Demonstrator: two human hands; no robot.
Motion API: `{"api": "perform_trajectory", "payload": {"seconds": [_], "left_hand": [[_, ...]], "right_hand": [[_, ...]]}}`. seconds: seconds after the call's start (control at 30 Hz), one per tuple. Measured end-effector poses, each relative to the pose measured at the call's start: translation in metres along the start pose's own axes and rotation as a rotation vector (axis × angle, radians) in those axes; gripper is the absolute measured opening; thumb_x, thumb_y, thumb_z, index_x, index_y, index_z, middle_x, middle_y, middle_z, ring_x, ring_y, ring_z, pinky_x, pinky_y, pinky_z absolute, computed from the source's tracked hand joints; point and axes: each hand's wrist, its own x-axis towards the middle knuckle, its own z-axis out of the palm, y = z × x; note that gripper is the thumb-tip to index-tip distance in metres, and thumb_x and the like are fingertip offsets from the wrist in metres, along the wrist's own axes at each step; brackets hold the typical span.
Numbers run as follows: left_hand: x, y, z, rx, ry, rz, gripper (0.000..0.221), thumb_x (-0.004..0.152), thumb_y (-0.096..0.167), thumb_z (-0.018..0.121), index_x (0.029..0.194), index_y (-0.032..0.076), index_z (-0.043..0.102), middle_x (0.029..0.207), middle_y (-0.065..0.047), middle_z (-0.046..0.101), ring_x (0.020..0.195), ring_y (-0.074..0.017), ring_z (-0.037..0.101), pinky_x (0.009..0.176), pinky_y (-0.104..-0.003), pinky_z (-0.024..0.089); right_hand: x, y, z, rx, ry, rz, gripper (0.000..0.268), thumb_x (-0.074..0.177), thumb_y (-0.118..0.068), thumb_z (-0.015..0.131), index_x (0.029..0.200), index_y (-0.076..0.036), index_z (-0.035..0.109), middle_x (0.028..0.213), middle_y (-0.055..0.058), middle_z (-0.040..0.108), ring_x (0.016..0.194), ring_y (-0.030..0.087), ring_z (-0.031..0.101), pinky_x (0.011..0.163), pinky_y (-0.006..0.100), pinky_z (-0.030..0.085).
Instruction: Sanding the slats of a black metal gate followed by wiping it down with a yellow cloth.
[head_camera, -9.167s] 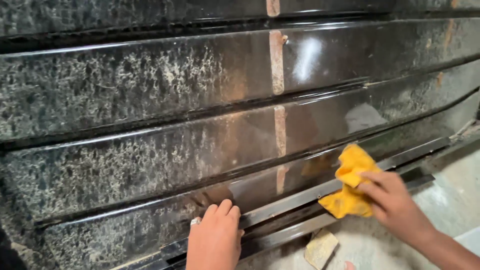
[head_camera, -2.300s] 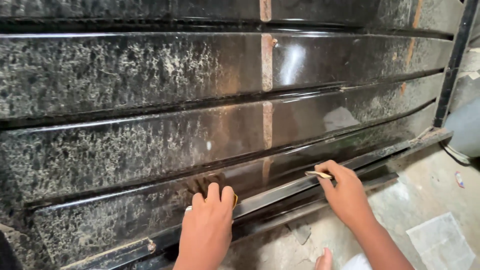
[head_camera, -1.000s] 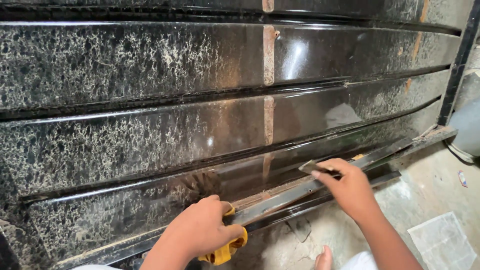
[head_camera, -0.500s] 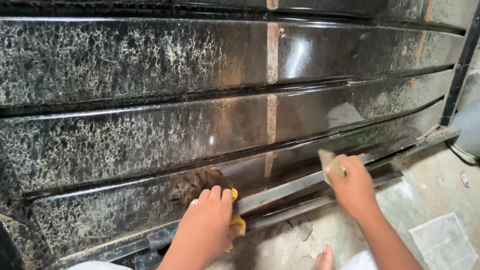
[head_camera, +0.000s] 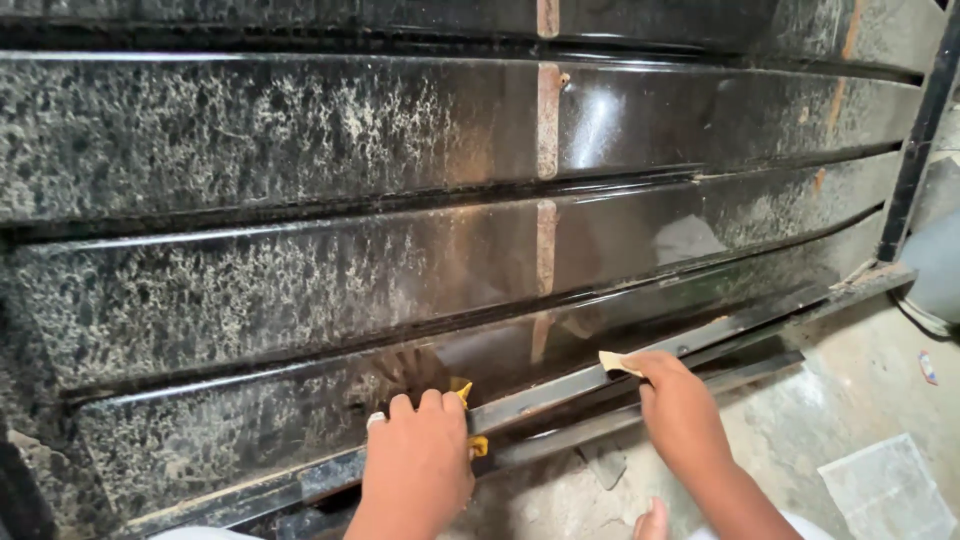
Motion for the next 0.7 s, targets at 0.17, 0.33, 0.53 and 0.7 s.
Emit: {"api": "perform_trajectory", "payload": {"seconds": [0.17, 0.33, 0.53, 0.7], "left_hand": [[0.004, -0.001, -0.001, 0.003, 0.004, 0.001, 0.048, 0.076, 0.027, 0.082, 0.113, 0.011, 0.056, 0.111, -0.006, 0.06, 0.107, -0.0321, 0.058, 0.086, -0.051, 0.049], [0.008, -0.008, 0.006, 0.04, -0.032, 0.03, 0.055, 0.076, 0.029, 0.082, 0.12, 0.01, 0.054, 0.114, -0.008, 0.058, 0.111, -0.0352, 0.058, 0.084, -0.052, 0.049], [0.007, -0.004, 0.009, -0.028, 0.037, 0.026, 0.056, 0.072, 0.03, 0.083, 0.117, 0.01, 0.056, 0.113, -0.007, 0.059, 0.107, -0.0343, 0.059, 0.081, -0.047, 0.052], [0.007, 0.001, 0.006, 0.006, 0.041, -0.013, 0.053, 0.072, 0.025, 0.083, 0.115, 0.011, 0.057, 0.112, -0.008, 0.061, 0.102, -0.0327, 0.06, 0.083, -0.045, 0.051]], "right_hand": [[-0.016, -0.044, 0.01, 0.083, 0.01, -0.204, 0.044, 0.072, 0.006, 0.055, 0.11, -0.004, 0.074, 0.114, 0.017, 0.072, 0.112, 0.037, 0.065, 0.1, 0.042, 0.049], [-0.006, -0.052, 0.0, 0.201, 0.019, -0.026, 0.047, 0.072, 0.008, 0.05, 0.111, -0.005, 0.073, 0.113, 0.016, 0.074, 0.11, 0.036, 0.067, 0.097, 0.042, 0.052], [-0.014, -0.058, 0.003, 0.161, 0.024, -0.252, 0.041, 0.073, 0.006, 0.055, 0.105, -0.007, 0.076, 0.106, 0.016, 0.075, 0.102, 0.037, 0.07, 0.093, 0.043, 0.054], [-0.008, -0.067, -0.008, 0.144, 0.081, 0.002, 0.037, 0.075, 0.007, 0.056, 0.105, -0.005, 0.075, 0.103, 0.017, 0.074, 0.097, 0.037, 0.07, 0.086, 0.043, 0.055]]}}
